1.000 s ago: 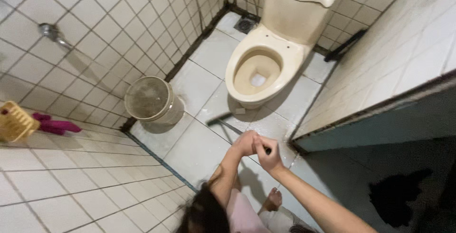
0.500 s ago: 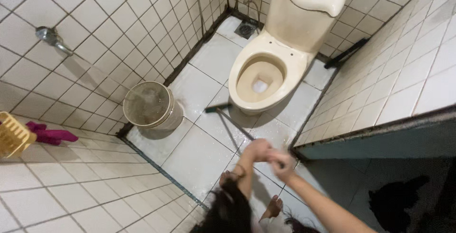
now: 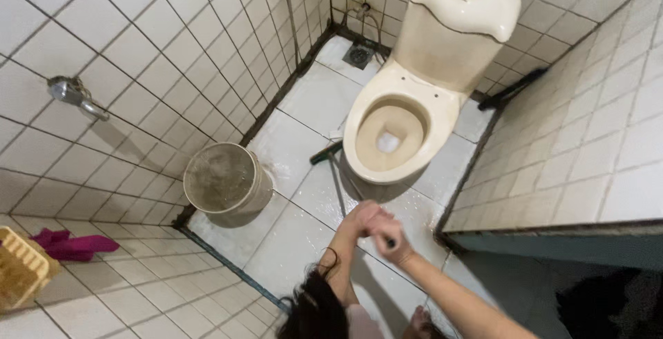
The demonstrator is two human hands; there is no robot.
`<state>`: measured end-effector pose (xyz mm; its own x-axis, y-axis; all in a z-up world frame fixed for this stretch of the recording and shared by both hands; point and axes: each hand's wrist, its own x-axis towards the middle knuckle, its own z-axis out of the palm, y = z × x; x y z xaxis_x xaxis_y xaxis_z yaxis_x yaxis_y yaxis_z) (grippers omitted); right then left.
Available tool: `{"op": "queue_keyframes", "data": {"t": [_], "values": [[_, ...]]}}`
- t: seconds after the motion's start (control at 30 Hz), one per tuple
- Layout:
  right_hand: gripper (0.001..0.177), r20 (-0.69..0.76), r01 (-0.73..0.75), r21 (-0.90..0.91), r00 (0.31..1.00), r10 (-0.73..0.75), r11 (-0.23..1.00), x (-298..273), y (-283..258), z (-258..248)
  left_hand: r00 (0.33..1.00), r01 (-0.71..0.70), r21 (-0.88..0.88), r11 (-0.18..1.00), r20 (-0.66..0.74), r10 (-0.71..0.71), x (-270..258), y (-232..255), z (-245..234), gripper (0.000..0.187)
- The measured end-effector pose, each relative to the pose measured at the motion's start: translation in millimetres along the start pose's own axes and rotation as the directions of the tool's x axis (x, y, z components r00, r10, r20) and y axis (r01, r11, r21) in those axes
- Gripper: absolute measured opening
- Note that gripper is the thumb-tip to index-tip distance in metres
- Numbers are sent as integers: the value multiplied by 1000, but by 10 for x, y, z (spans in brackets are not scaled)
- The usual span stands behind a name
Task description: The person pours water from a dipper onto a floor drain and uses a squeegee to push the water into the drain.
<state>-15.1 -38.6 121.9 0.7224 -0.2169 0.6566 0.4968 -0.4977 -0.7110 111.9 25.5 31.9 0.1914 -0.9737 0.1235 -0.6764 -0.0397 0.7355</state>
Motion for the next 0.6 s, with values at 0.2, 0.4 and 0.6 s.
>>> {"op": "queue_keyframes", "data": {"t": [0.2,0.4,0.6], "values": [[28,-70,-473,-147,881,468,869,486,121,577,991,83,-103,991,-101,-93,-65,-601,-178,28],[16,176,-215,-107,957,231,971,902,62,989,923,384,-289,877,86,-376,-147,-943,-645,36],[23,92,-269,-61,957,274,961,1249,210,917,967,152,-194,969,-172,-186,40,-1007,-722,37]]}}
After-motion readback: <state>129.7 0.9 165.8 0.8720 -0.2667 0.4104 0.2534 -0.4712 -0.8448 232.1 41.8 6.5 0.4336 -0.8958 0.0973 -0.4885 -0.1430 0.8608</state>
